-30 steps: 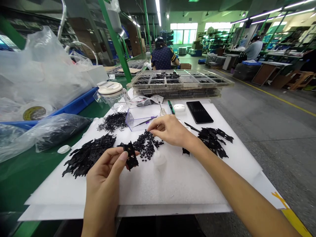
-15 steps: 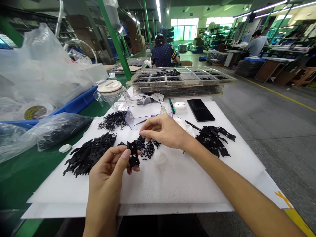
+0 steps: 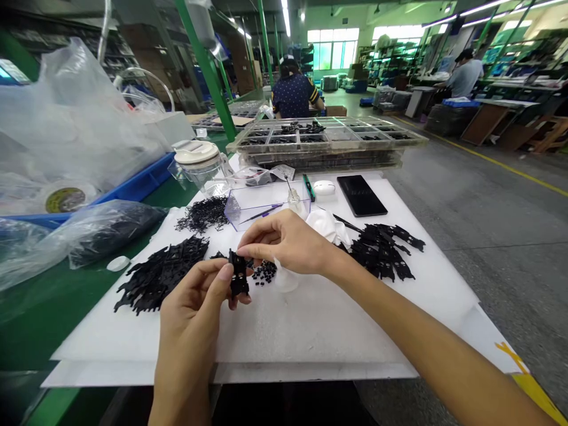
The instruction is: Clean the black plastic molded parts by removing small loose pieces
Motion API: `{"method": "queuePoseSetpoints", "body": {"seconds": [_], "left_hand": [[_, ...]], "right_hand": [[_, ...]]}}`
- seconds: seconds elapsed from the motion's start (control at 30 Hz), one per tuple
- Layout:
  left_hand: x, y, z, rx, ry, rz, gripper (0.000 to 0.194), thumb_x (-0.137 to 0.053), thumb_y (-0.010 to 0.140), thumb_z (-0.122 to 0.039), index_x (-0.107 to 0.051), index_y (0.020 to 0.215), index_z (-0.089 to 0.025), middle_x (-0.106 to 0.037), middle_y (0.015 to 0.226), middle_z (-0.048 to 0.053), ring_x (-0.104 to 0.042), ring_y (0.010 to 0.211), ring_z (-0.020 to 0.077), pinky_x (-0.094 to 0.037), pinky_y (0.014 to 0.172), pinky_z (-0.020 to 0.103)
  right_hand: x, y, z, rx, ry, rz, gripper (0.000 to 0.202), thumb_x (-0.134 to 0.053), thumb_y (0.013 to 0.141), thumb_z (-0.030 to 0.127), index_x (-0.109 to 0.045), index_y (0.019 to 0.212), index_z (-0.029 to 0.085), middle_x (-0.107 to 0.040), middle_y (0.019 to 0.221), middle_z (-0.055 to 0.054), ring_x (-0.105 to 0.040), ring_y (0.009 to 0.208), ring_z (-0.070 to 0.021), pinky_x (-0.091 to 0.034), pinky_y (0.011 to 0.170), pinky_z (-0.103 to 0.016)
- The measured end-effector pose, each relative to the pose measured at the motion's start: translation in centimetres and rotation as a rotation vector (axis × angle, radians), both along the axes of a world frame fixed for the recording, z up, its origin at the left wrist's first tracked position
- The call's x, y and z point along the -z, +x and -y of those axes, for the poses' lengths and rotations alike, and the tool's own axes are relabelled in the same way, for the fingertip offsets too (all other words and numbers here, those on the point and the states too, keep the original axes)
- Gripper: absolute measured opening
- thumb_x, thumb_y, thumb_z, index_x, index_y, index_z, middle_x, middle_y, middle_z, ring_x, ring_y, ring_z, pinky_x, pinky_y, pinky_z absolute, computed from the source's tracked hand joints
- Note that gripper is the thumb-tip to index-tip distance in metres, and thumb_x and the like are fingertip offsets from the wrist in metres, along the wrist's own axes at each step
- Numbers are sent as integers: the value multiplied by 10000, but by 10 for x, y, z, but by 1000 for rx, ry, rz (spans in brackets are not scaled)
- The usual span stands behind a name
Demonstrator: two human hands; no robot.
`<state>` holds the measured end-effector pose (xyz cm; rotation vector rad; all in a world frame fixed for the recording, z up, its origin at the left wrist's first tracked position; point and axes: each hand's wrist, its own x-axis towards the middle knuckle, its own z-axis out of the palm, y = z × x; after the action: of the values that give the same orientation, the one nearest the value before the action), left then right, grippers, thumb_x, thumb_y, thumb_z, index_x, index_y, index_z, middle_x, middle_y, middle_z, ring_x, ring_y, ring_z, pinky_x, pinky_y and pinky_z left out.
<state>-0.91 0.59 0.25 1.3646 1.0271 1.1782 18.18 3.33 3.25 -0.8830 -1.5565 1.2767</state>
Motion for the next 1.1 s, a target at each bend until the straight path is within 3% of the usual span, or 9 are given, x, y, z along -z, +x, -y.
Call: {"method": "queuePoseSetpoints", "body": {"seconds": [0.33, 0.5, 0.73, 1.1], "left_hand": [[-1, -1, -1, 12, 0, 15, 123, -762, 927, -369, -718, 944, -255, -698, 753, -57, -602, 650, 54, -484, 635, 99], [2, -1, -2, 36, -23, 45, 159, -812, 885, -346, -728, 996, -269, -731, 883, -38, -614, 738, 65, -493, 698, 96], [1, -3, -2, 38, -36, 76, 115, -760, 929, -361, -718, 978, -265, -710, 747, -53, -632, 665, 68, -496, 647, 115], [0, -3, -2, 39, -40, 86, 134, -755, 934, -357, -701, 991, -249, -736, 745, -48, -654, 679, 79, -506, 664, 138]], "right_hand": [[5, -2, -2, 71, 135, 114, 79, -814, 852, 198, -766, 868, 137, -742, 804, -19, -698, 732, -125, -568, 682, -212], [4, -1, -1, 75, 126, 115, 80, -798, 871, 210, -764, 871, 138, -737, 774, -15, -703, 708, -128, -578, 691, -225], [3, -3, 0, 37, 85, 62, 92, -832, 833, 197, -771, 852, 130, -735, 798, -16, -698, 725, -122, -577, 690, -209], [4, -4, 0, 61, 132, 93, 80, -849, 807, 178, -792, 832, 127, -736, 802, -25, -697, 714, -126, -584, 677, -218]]}}
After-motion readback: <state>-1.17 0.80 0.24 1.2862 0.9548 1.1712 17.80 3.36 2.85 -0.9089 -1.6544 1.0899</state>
